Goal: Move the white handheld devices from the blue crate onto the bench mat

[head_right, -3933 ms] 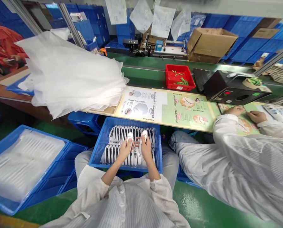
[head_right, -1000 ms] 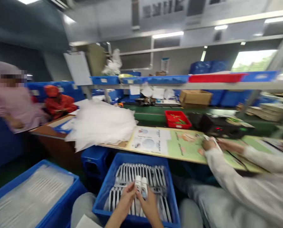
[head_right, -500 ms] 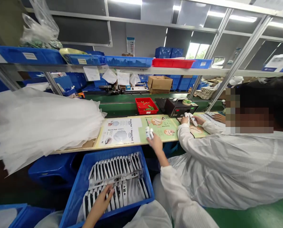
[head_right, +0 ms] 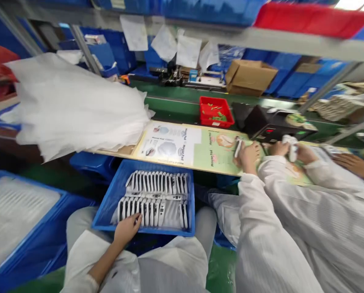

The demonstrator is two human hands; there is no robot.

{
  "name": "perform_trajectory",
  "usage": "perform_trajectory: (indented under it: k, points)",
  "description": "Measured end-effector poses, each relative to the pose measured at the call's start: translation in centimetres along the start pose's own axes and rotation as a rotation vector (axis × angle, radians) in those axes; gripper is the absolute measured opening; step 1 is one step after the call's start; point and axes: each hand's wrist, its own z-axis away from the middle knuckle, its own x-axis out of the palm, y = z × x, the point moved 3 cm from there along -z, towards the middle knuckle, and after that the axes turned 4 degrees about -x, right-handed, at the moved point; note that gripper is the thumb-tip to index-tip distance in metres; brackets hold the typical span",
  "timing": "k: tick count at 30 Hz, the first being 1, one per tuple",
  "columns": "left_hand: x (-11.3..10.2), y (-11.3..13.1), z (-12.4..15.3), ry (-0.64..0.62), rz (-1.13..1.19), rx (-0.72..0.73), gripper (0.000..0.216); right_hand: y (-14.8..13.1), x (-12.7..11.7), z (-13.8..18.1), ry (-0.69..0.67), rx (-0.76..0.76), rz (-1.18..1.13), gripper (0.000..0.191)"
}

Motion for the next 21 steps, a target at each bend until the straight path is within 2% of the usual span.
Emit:
perform_trajectory:
  k: [3, 5, 10, 12, 14, 16, 17, 19, 21]
  points:
    - [0.4, -0.1, -0.1, 0.008, -0.009, -0.025, 0.05, -1.2, 2.9, 0.9, -0.055, -0.155, 0.099, 0.065]
    - [0.7, -0.3, -0.1, 0.018, -0.003, -0.04, 0.047, -1.6, 3.4, 1.5, -0.064, -0.279, 0.181, 0.059]
    - [1.5, -1.3, -0.8, -0.04, 0.037, -0.024, 0.042, -2.8, 0.7, 1.1, -0.056, -0.423, 0.207, 0.065]
    - [2.0, -1.2, -1.7, -0.084, 0.1, -0.013, 0.04, -4.4, -0.2, 3.9, 0.05, -0.543, 0.068, 0.062]
    - [2.8, 0.0, -3.2, -0.107, 0.174, 0.026, 0.04, -5.7, 0.3, 10.2, 0.093, -0.616, -0.134, 0.055]
    - [3.8, 2.2, -5.4, -0.1, 0.202, 0.069, 0.043, -6.5, 2.8, 19.1, -0.062, -0.591, -0.296, 0.047]
    - [4.3, 3.5, -6.7, -0.095, 0.185, 0.08, 0.044, -6.8, 4.6, 24.1, -0.214, -0.588, -0.347, 0.041]
    - [5.5, 5.9, -9.1, -0.095, 0.111, 0.073, 0.046, -7.5, 8.7, 33.7, -0.609, -0.548, -0.377, 0.035]
    - [6.6, 7.5, -10.9, -0.112, 0.046, 0.064, 0.046, -8.3, 12.2, 40.9, -0.933, -0.43, -0.373, 0.032]
